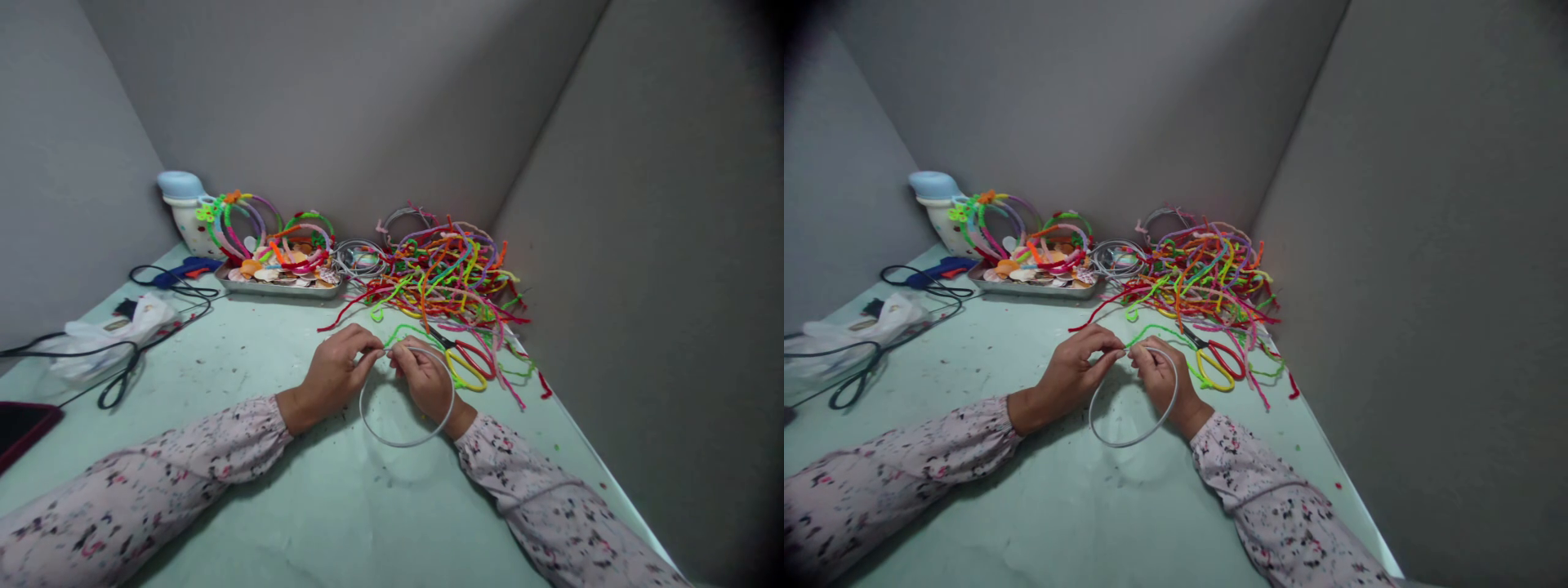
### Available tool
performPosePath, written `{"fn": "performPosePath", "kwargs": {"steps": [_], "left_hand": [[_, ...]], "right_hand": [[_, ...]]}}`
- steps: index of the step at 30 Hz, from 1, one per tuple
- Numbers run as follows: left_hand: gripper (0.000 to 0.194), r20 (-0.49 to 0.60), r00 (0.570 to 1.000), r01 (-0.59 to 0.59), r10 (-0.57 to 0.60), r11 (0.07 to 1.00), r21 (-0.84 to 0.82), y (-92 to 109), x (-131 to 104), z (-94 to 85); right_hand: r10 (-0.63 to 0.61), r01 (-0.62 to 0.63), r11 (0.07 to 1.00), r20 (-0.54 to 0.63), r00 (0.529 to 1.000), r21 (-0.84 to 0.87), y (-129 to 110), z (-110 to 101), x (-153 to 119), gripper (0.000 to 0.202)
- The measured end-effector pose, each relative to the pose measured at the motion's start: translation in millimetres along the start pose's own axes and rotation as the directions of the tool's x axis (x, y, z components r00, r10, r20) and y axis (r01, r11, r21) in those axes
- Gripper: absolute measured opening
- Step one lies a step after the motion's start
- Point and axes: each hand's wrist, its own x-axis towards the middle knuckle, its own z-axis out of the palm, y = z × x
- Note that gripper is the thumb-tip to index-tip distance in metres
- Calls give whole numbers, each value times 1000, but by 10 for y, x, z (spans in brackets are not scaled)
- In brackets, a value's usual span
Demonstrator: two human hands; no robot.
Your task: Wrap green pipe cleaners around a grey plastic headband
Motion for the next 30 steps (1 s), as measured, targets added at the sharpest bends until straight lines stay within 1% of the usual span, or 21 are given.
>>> {"fn": "performPosePath", "kwargs": {"steps": [6, 13, 18, 22, 25, 30], "left_hand": [[10, 44, 999, 6, -6, 1000, 1, -8, 2, -2], [12, 87, 996, 11, -13, 1000, 24, 5, 10, -5], [12, 110, 993, 43, -43, 999, 4, 8, 5, -2], [10, 83, 995, 68, -64, 996, -57, 1, 3, 3], [11, 64, 996, 67, -62, 995, -70, 2, 5, 3], [14, 66, 996, 57, -52, 996, -75, 6, 4, -1]], "right_hand": [[-33, 32, 999, -1, 999, -23, 3, 5, 0, 25], [-61, 62, 994, 15, 998, -95, -36, -4, 0, 28], [-57, 58, 995, 11, 998, -84, -46, 5, 0, 27], [-51, 51, 998, -7, 999, -48, -24, 9, 4, 25], [-36, 36, 999, -10, 999, -12, -12, 10, 3, 25], [-44, 44, 998, -12, 999, -35, -24, 4, -3, 25]]}}
